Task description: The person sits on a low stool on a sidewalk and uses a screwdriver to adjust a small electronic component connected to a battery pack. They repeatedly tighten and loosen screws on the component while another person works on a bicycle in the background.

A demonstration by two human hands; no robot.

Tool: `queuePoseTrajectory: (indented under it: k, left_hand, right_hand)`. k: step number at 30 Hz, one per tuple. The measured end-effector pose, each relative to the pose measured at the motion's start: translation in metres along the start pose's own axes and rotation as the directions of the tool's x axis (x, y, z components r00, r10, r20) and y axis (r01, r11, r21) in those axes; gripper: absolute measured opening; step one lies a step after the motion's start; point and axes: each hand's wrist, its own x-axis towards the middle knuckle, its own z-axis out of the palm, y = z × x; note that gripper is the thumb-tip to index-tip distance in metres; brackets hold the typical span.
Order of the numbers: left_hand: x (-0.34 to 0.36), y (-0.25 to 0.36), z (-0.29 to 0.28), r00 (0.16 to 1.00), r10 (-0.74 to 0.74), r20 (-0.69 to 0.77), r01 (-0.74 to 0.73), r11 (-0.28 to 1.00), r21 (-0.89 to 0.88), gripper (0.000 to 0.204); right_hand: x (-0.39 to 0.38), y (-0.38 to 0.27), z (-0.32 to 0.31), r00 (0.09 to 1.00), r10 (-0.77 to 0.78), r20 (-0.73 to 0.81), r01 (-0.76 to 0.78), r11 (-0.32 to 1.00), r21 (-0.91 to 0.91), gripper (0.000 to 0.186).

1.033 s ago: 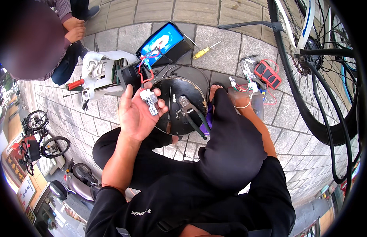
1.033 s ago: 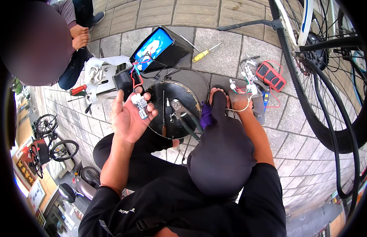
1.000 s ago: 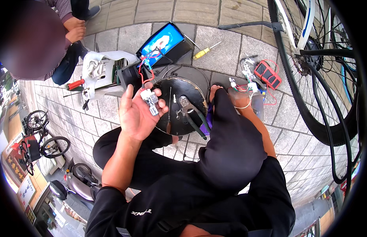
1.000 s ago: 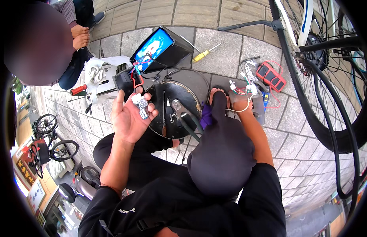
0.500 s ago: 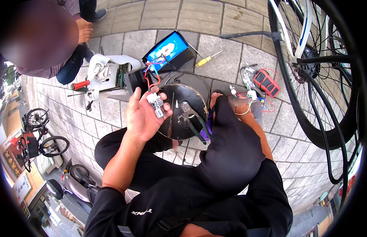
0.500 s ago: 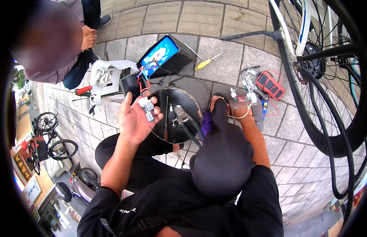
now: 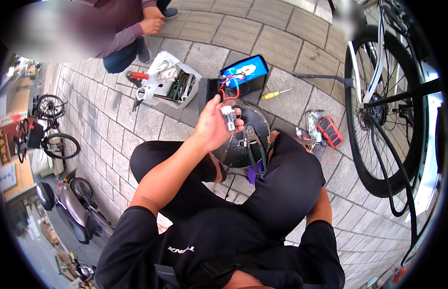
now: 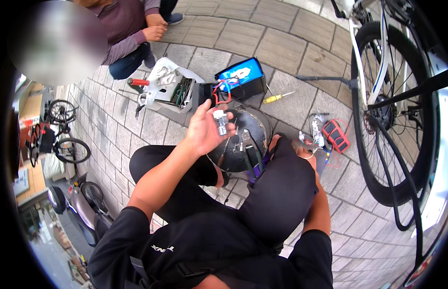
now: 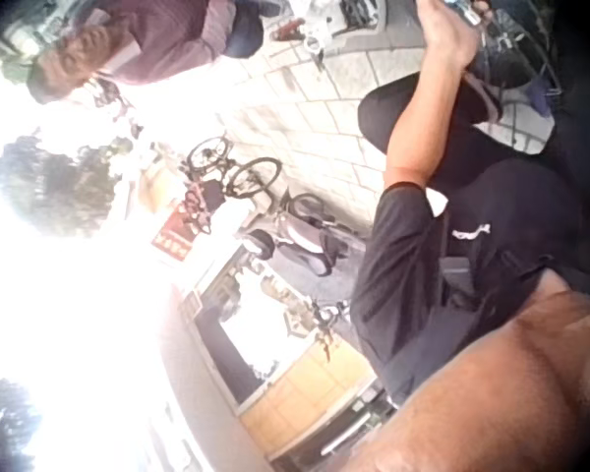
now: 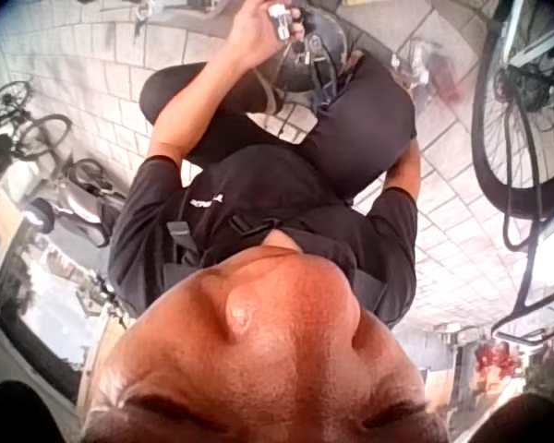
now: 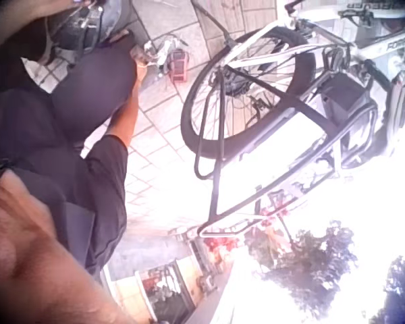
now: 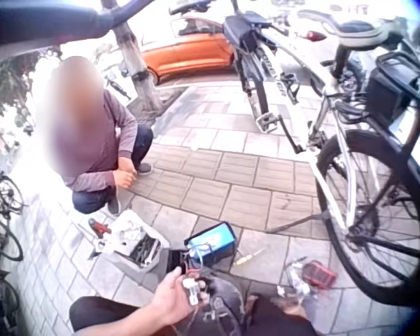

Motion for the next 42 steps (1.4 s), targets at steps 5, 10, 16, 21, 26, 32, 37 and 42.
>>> queuePoseTrajectory:
  k: [5,10,16,21,26,32,37,42]
  left_hand:
    - [0.003,-0.003,-0.014,0.997,0.041,0.071,-0.04,0.999,-0.014,0.05]
    - [0.003,-0.003,-0.018,0.997,0.063,0.053,-0.063,0.998,0.009,0.048]
    - [0.009,-0.005,-0.017,0.995,0.07,0.076,-0.073,0.997,0.034,0.045]
    - [0.023,-0.011,-0.017,0.985,0.113,0.13,-0.115,0.993,0.009,0.035]
    - [0.018,-0.009,-0.019,0.984,0.129,0.121,-0.124,0.991,-0.051,0.028]
    - [0.002,0.006,-0.007,0.988,0.092,0.126,-0.085,0.994,-0.062,0.034]
    - [-0.005,0.008,0.0,0.996,0.084,0.027,-0.083,0.996,-0.039,0.032]
    - [0.003,-0.007,0.005,0.999,0.027,0.02,-0.025,0.992,-0.125,0.033]
  right_hand:
    - [-0.046,-0.012,-0.005,0.995,0.102,0.023,-0.103,0.994,0.033,0.026]
    - [-0.097,-0.026,-0.006,0.963,0.269,-0.014,-0.263,0.95,0.166,0.026]
    - [-0.16,-0.038,0.003,0.821,0.566,-0.074,-0.363,0.618,0.698,0.027]
    - [-0.203,-0.027,-0.015,0.728,0.67,-0.148,0.014,0.202,0.979,0.027]
    - [-0.21,-0.118,-0.146,0.606,0.723,-0.332,-0.203,0.544,0.814,0.032]
    - [-0.173,-0.192,-0.248,0.609,0.664,-0.434,0.193,0.406,0.893,0.038]
    - [-0.096,-0.255,-0.279,0.863,0.341,-0.372,0.282,0.285,0.916,0.033]
    - [-0.023,-0.291,-0.256,0.97,0.164,-0.179,0.115,0.338,0.934,0.029]
